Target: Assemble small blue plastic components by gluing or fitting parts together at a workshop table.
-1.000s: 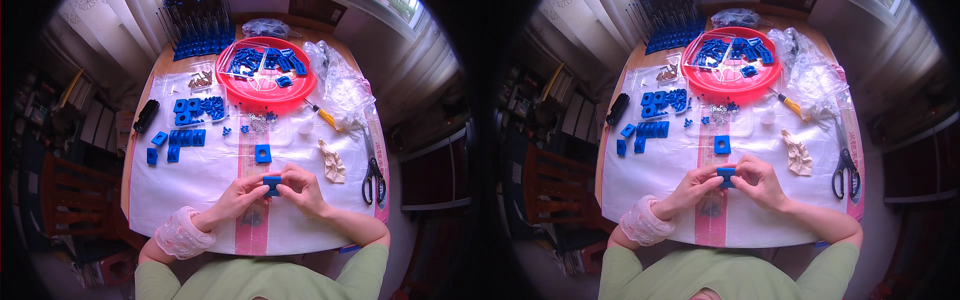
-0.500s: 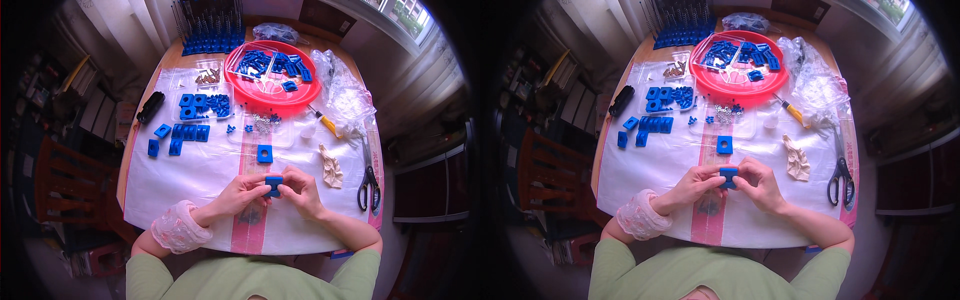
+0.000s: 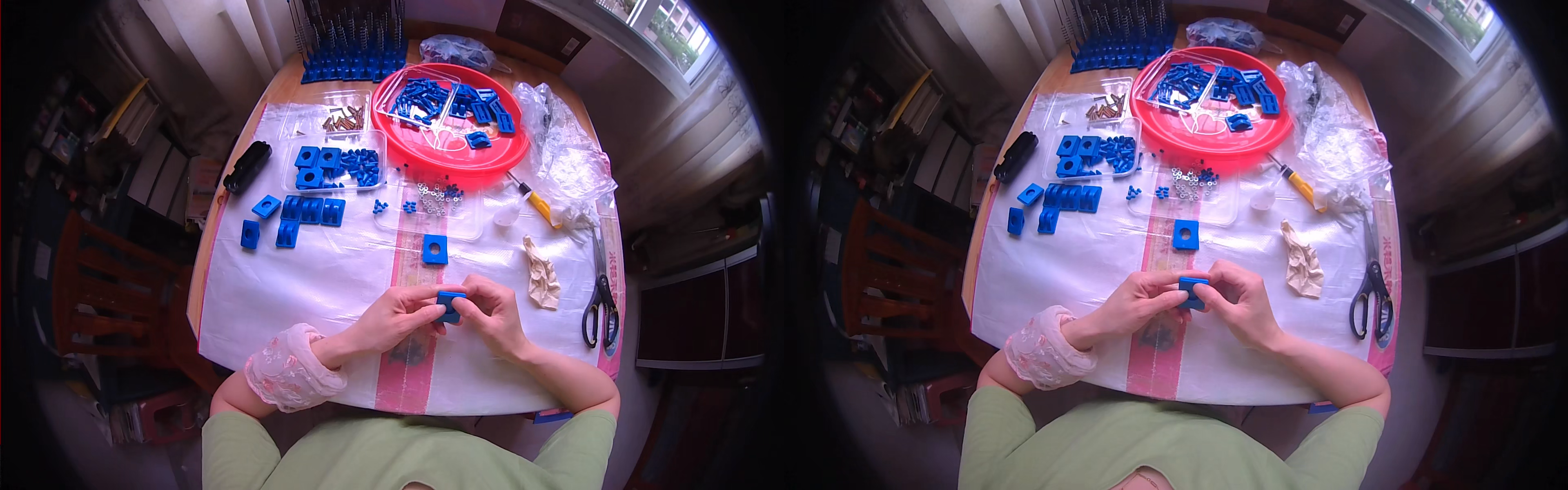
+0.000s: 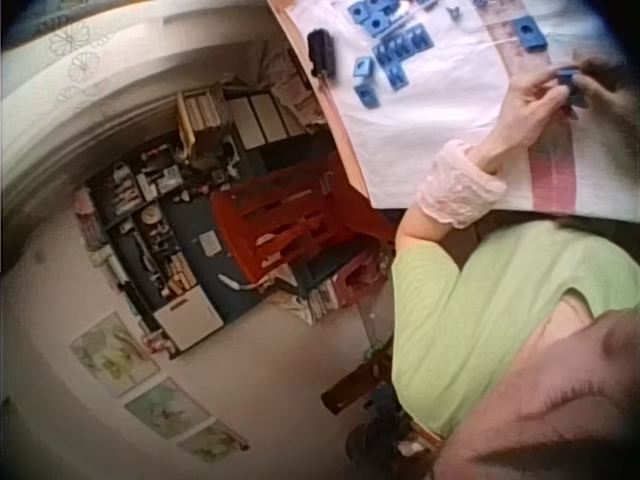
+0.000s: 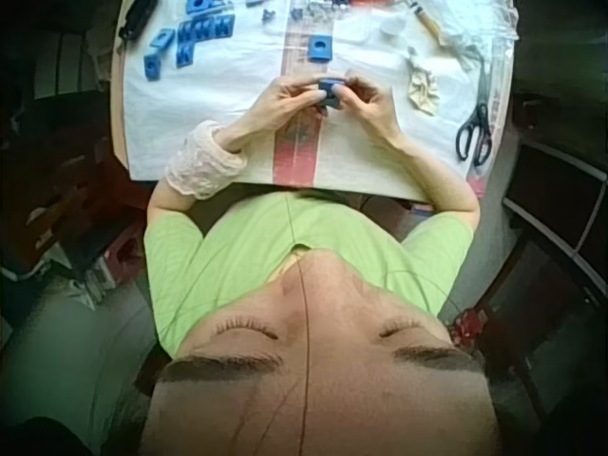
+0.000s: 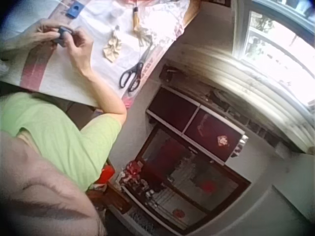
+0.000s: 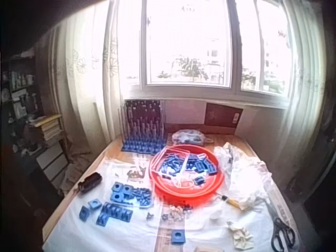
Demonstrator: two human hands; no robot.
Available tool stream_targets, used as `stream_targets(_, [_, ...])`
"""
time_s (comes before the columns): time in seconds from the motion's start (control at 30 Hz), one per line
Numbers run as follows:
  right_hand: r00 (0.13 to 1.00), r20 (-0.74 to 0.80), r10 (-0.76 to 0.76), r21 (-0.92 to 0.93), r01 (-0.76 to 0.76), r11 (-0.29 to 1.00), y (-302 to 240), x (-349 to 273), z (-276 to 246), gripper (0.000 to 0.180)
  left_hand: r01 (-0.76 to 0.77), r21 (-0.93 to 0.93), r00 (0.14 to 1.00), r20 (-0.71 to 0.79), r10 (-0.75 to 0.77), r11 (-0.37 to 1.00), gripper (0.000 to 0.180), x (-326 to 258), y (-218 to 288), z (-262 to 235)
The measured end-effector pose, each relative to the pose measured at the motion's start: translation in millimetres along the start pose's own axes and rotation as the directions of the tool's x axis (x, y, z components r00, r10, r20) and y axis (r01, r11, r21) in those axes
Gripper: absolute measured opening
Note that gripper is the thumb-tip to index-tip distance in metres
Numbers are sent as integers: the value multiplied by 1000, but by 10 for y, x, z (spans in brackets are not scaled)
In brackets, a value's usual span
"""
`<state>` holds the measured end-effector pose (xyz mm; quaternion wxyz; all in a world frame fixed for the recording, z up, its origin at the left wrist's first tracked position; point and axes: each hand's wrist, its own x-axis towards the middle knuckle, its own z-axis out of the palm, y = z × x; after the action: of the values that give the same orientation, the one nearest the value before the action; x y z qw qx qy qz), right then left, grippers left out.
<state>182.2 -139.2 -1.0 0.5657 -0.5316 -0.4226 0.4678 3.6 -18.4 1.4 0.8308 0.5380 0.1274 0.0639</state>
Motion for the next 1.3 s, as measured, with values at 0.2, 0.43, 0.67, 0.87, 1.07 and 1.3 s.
stream_targets(0.2, [1000,-3,-30,-24,30,999,38,-7,-19,7,3,-8,1000,5,-3,1000,41,3,-6,2])
stream_targets(0.43, [1000,-8,-30,-20,30,999,42,2,-14,7,17,7,1000,-5,-17,1000,40,2,22,21])
stream_targets(0.67, [999,-6,-38,-21,38,999,70,-8,-26,7,-10,-29,1000,-12,10,1000,41,3,4,36])
stream_targets(0.87, [999,-9,-47,-16,47,999,36,5,-1,6,-2,-5,1000,-4,2,1000,39,-6,13,9])
stream_targets(1.07, [999,-13,-48,-34,48,998,50,-1,-16,6,-13,-9,1000,-7,13,1000,39,6,17,28])
stream_targets(1.3, [999,-17,-33,-30,32,999,43,8,-7,7,10,16,1000,-2,-10,1000,41,13,22,3])
